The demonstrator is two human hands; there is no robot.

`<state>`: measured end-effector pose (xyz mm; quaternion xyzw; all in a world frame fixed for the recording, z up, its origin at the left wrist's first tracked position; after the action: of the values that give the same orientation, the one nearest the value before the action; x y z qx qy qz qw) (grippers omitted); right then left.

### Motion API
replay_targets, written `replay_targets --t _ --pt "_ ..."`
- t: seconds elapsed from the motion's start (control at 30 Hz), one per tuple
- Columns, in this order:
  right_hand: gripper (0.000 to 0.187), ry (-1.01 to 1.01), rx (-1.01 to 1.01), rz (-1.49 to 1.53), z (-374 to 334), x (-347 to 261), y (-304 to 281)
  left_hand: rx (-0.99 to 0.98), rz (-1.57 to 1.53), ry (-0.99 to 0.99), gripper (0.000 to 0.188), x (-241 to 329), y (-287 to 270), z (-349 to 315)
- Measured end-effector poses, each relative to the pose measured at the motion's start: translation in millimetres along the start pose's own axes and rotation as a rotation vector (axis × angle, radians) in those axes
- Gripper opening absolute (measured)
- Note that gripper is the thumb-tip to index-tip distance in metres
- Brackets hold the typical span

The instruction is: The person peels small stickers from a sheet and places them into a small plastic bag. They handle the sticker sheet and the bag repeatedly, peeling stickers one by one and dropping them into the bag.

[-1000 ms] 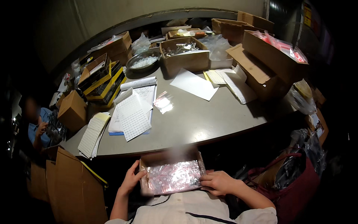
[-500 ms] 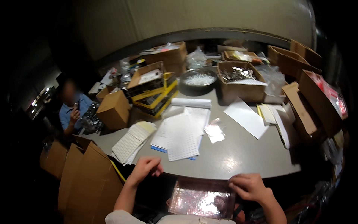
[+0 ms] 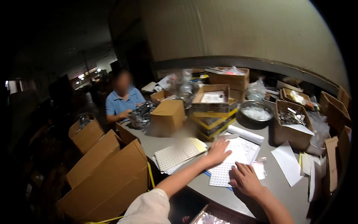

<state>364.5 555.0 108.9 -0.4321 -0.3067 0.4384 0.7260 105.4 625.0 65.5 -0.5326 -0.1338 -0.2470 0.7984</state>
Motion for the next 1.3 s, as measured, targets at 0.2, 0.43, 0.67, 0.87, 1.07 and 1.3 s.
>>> replay_targets --t 0.2,0.43,0.67,0.87,1.07,1.3 --pt "0.05 0.027 -0.025 0.13 -12.1 -5.4 3.0 0.075 -0.067 0.048 0.063 17.0 -2.6 -11.5" --pt "0.042 0.152 0.107 0.086 -16.6 13.4 -1.9 0.083 -0.095 0.038 0.062 24.2 -10.5 -17.0" --pt "0.04 0.443 0.172 -0.01 -30.7 55.5 15.6 0.09 -0.133 0.083 0.064 25.4 -12.2 -19.2" --pt "0.048 0.503 0.008 -0.053 -47.4 79.9 35.9 0.079 -0.15 0.092 0.065 24.8 -13.4 -19.9" --pt "0.053 0.529 -0.097 -0.044 -45.8 76.2 34.8 0.117 -0.169 0.106 0.064 22.0 -10.7 -20.9" --pt "0.055 0.553 -0.146 -0.087 -44.9 70.3 30.5 0.091 -0.176 0.075 0.061 22.6 -9.3 -21.7"
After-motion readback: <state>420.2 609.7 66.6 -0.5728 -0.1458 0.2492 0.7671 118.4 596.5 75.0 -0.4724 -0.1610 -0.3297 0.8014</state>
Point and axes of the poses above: each hand's wrist, its own z-axis towards the middle knuckle, its own y-axis out of the palm, x = y × z, the point moved 1 cm from there along z, towards the middle knuckle, and after that the axes turned 13 degrees about -z, right-handed, at the moved point
